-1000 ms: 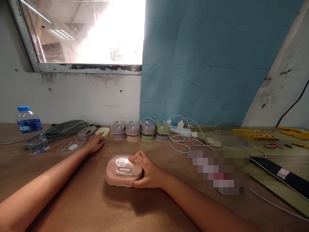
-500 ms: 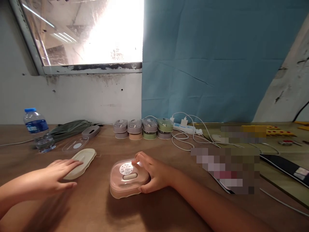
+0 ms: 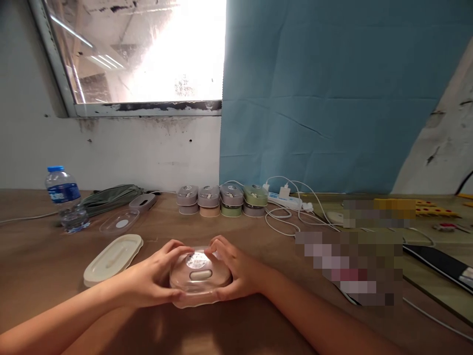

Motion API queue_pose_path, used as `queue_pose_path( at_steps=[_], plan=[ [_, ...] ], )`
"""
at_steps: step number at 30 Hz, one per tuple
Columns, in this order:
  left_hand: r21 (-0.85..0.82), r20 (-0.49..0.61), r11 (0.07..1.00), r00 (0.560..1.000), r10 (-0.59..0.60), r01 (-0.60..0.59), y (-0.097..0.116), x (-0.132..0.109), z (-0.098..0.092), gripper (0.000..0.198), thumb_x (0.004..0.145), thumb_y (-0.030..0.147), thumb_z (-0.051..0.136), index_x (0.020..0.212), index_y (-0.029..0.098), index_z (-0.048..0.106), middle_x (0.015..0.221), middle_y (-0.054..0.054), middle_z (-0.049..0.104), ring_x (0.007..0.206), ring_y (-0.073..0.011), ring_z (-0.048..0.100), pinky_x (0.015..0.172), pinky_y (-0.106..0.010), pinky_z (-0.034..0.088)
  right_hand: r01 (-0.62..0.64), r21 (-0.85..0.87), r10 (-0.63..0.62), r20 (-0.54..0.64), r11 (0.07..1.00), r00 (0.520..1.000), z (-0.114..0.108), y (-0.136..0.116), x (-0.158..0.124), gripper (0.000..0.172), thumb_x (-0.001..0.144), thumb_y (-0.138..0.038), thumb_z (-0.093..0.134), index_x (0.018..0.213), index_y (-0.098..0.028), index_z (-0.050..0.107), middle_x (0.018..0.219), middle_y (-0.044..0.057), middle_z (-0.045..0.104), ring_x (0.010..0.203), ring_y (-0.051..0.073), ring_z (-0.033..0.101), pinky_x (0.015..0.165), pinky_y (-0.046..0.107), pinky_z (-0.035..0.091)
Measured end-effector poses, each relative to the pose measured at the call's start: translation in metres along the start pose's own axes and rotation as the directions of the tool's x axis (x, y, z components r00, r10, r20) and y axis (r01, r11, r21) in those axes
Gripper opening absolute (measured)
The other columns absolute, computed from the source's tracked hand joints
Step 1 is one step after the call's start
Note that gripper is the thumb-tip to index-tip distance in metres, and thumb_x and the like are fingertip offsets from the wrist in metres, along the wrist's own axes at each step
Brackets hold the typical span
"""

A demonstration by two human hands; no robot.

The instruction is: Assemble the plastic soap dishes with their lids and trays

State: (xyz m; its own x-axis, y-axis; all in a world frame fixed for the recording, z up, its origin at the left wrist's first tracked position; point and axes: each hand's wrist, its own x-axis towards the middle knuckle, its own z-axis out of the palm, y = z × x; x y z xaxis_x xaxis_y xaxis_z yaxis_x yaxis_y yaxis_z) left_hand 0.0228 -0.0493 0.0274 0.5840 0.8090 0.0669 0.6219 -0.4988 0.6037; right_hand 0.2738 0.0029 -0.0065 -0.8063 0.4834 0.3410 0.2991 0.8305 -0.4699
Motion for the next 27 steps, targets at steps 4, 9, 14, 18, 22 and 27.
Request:
queue_pose_path(
  at_steps=[4,9,14,18,22,27],
  plan=[
    [-0.027,-0.016,0.999,0.999,0.046,-0.047,-0.006,0.002,-0.003,0.066,0.065,0.041,0.067,0.125,0.029,0.041,0.120,-0.006,0.041,0.106,-0.0233,0.049,0.093,-0.033,0.042,0.009,0.006,-0.009,-0.012,1.000,1.000,-0.004,-0.002,0.001,0.060,0.066,-0.050,0.061,0.112,-0.017,0.040,0.106,0.010,0.041,0.100,0.026,0.045,0.086,0.037,0.040],
    [-0.032,-0.009,0.998,0.999,0.045,-0.045,-0.004,-0.003,0.000,0.065,0.063,0.038,0.069,0.122,0.028,0.043,0.117,-0.005,0.042,0.099,-0.0217,0.052,0.087,-0.031,0.045,0.019,-0.070,-0.017,0.032,0.997,0.999,-0.007,-0.008,0.001,0.064,0.060,-0.041,0.068,0.113,-0.018,0.040,0.109,0.011,0.041,0.101,0.026,0.046,0.087,0.037,0.039],
    [-0.043,-0.005,0.998,0.999,0.045,-0.045,-0.002,-0.001,0.002,0.056,0.061,0.037,0.070,0.110,0.023,0.048,0.113,-0.005,0.045,0.095,-0.0201,0.052,0.082,-0.028,0.045,0.031,-0.168,-0.025,0.035,0.985,0.999,-0.005,-0.008,0.000,0.072,0.054,-0.040,0.073,0.113,-0.015,0.042,0.115,0.014,0.040,0.104,0.028,0.045,0.089,0.037,0.039],
    [-0.061,0.007,0.997,0.999,0.044,-0.043,-0.005,0.002,0.003,0.054,0.059,0.038,0.071,0.104,0.022,0.046,0.105,-0.003,0.049,0.092,-0.0195,0.051,0.076,-0.026,0.044,0.034,-0.161,-0.028,0.044,0.986,0.999,-0.003,-0.007,0.000,0.071,0.054,-0.040,0.073,0.113,-0.014,0.043,0.114,0.015,0.039,0.104,0.028,0.045,0.087,0.036,0.040],
    [-0.007,0.021,1.000,0.999,0.026,-0.026,-0.003,0.003,0.005,0.057,0.058,0.038,0.071,0.105,0.022,0.043,0.108,-0.004,0.046,0.091,-0.0196,0.051,0.075,-0.026,0.044,0.026,-0.101,-0.020,0.065,0.994,0.998,0.000,-0.002,-0.001,0.073,0.055,-0.039,0.072,0.116,-0.015,0.040,0.117,0.013,0.038,0.111,0.028,0.040,0.091,0.035,0.038],
    [0.101,0.001,0.993,0.998,-0.066,0.065,0.009,0.009,0.015,0.065,0.049,0.036,0.072,0.104,0.021,0.041,0.105,-0.005,0.044,0.086,-0.0212,0.053,0.067,-0.027,0.045,-0.015,-0.029,0.016,0.056,0.999,0.998,0.000,-0.002,-0.001,0.073,0.054,-0.037,0.074,0.115,-0.017,0.040,0.113,0.010,0.041,0.107,0.026,0.044,0.091,0.035,0.039]
  ],
)
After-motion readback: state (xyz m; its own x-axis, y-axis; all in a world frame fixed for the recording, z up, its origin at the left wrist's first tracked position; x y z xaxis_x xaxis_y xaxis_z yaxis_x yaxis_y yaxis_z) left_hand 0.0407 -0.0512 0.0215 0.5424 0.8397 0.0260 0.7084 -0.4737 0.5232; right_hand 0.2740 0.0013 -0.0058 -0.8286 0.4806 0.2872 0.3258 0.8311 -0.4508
